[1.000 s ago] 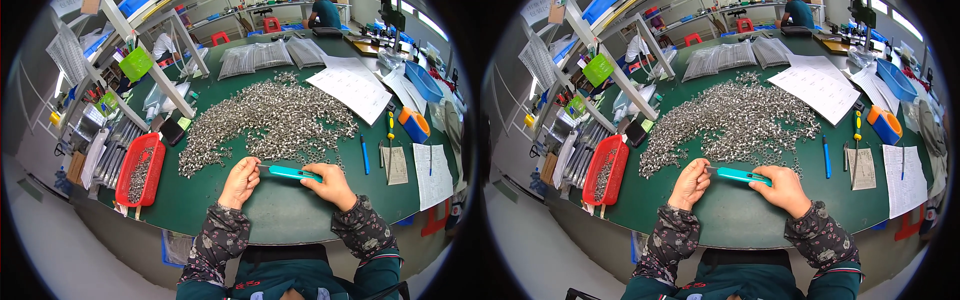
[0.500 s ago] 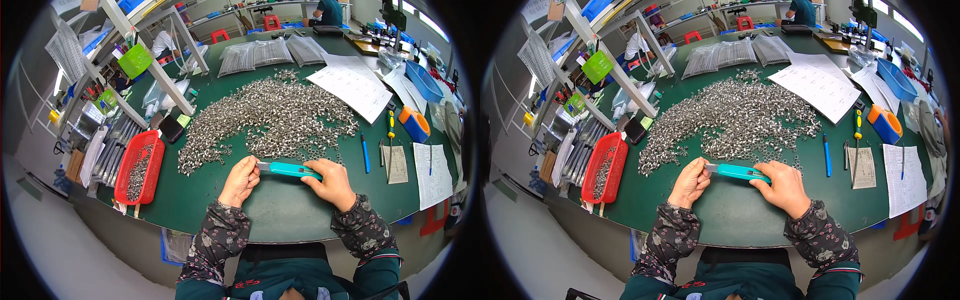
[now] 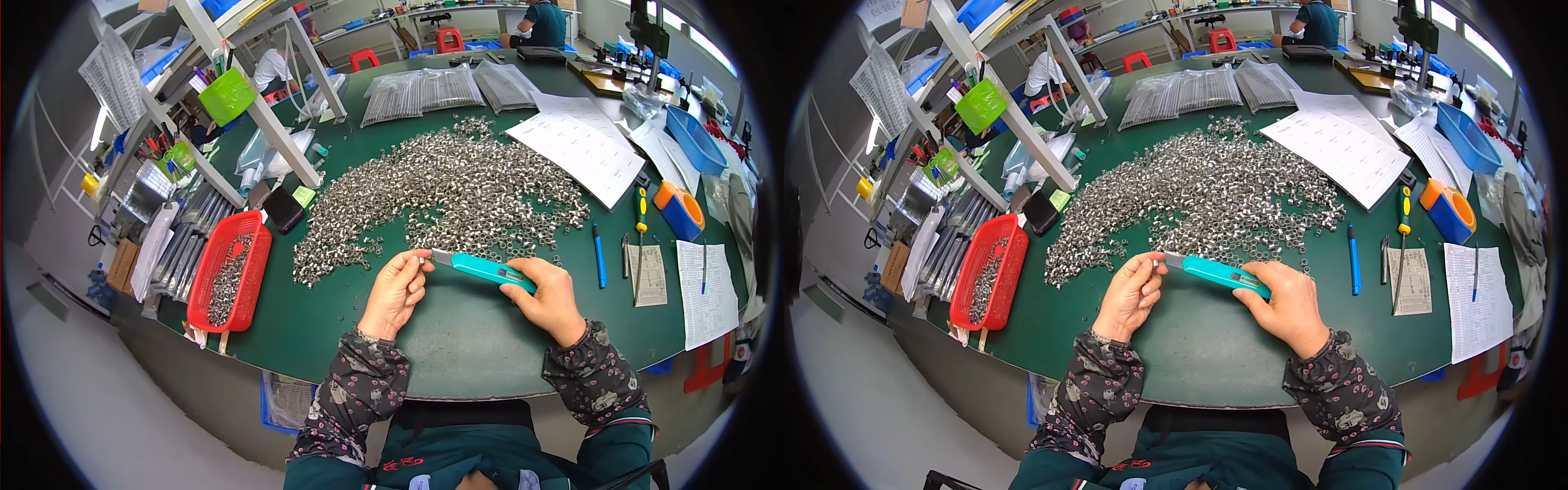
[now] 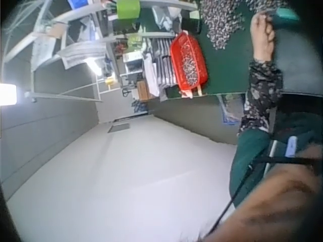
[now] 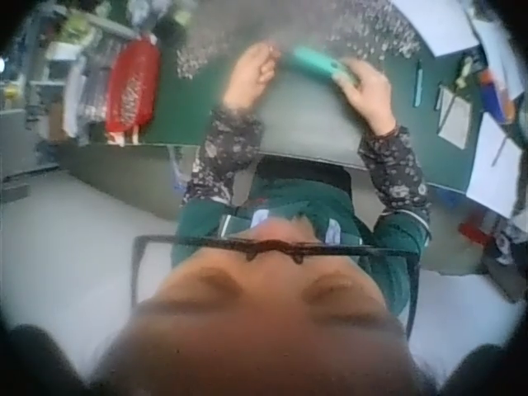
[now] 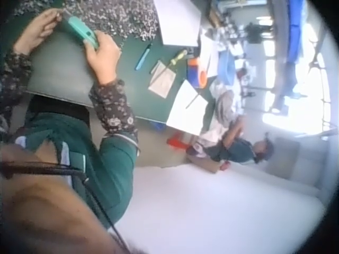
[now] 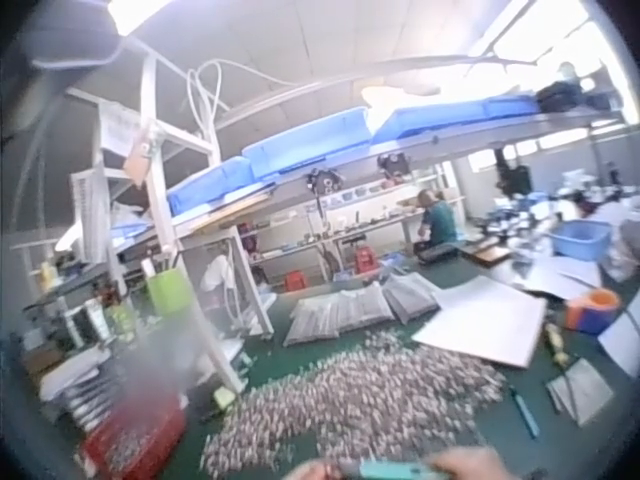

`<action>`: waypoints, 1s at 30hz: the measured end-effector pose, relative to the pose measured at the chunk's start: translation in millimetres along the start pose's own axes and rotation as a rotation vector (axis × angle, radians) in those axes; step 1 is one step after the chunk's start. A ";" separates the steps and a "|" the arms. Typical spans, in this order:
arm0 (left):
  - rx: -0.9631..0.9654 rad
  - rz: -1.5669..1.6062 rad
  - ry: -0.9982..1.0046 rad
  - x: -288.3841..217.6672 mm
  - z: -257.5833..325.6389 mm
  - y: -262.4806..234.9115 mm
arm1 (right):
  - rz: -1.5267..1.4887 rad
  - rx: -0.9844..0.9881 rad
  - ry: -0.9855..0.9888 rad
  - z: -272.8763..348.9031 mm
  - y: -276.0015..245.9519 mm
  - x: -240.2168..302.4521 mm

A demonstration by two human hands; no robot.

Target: Inspecting and sorting a pile of small metal hardware components using a utility knife.

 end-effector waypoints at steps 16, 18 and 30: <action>0.042 0.047 0.025 0.8 -3.5 -3.4 | -0.065 0.146 0.074 1.1 11.9 -4.7; 0.047 0.033 0.029 1.0 -3.2 -3.3 | -0.103 0.166 0.087 1.8 14.8 -6.0; -0.010 -0.065 0.040 1.9 -0.2 -5.7 | -0.037 0.158 0.078 4.3 14.1 -4.8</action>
Point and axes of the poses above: each hand's wrist, its own z-axis away from the middle knuckle, its own y-axis out of the palm, x = y × z, the point moved 10 cm from there along -z, towards the middle knuckle, and after that the axes turned 2 degrees about -x, right-handed, at the moved point
